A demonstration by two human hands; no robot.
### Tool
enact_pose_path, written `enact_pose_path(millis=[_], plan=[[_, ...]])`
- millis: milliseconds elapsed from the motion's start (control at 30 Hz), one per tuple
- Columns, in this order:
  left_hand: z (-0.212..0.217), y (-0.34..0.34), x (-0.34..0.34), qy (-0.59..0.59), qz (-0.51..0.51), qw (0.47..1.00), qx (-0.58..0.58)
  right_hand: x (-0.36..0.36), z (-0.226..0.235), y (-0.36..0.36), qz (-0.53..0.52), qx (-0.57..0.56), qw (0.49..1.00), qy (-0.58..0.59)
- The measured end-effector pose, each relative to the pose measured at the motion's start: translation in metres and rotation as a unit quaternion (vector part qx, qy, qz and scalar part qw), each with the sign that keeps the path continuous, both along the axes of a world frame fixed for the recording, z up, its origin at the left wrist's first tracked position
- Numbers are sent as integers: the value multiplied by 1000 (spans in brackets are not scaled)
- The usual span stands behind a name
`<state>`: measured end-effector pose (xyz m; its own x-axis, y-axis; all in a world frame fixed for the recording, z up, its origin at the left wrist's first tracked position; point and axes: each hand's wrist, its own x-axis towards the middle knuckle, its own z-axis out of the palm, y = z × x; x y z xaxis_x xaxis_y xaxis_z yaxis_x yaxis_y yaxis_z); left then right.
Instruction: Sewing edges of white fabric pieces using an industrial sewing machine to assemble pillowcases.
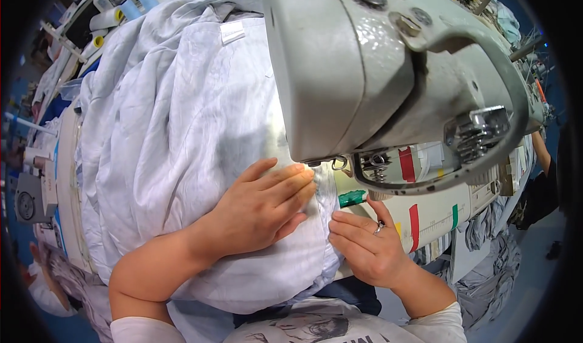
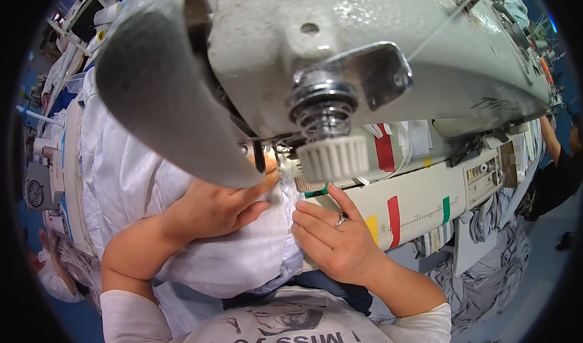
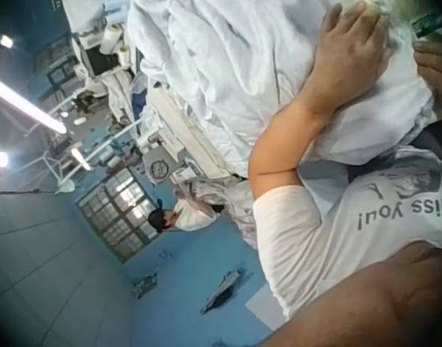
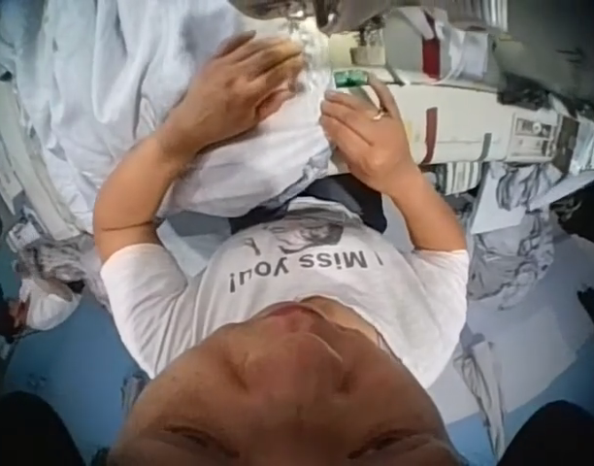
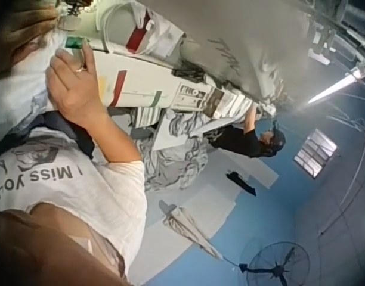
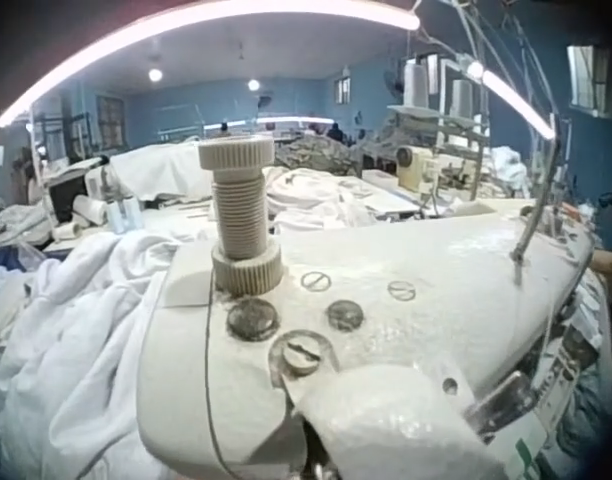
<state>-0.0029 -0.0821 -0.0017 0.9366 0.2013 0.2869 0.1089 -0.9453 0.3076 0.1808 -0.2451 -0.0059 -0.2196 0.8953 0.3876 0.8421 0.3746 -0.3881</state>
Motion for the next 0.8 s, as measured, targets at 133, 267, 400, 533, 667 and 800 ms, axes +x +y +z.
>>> enact_pose_path(millis=[133, 267, 400, 533, 667, 800], plan=[[-5, 13, 0, -16, 7, 1000, 1, -2, -3, 13, 1, 19, 1000, -1], [-4, 19, 0, -13, -13, 1000, 18, -2, -4, 16, -4, -3, 1000, 14], [-1, 21, 1, -5, -15, 1000, 19, -14, 2, 8, -110, -29, 990, 78], [-2, 24, 1, -40, -20, 999, 21, -46, 12, -15, -59, -73, 983, 161], [-2, 26, 3, -48, -39, 998, -8, -75, 13, -21, -94, -112, 976, 160], [-1, 26, 4, -52, -36, 998, -2, -84, 4, -30, -108, -106, 984, 100]])
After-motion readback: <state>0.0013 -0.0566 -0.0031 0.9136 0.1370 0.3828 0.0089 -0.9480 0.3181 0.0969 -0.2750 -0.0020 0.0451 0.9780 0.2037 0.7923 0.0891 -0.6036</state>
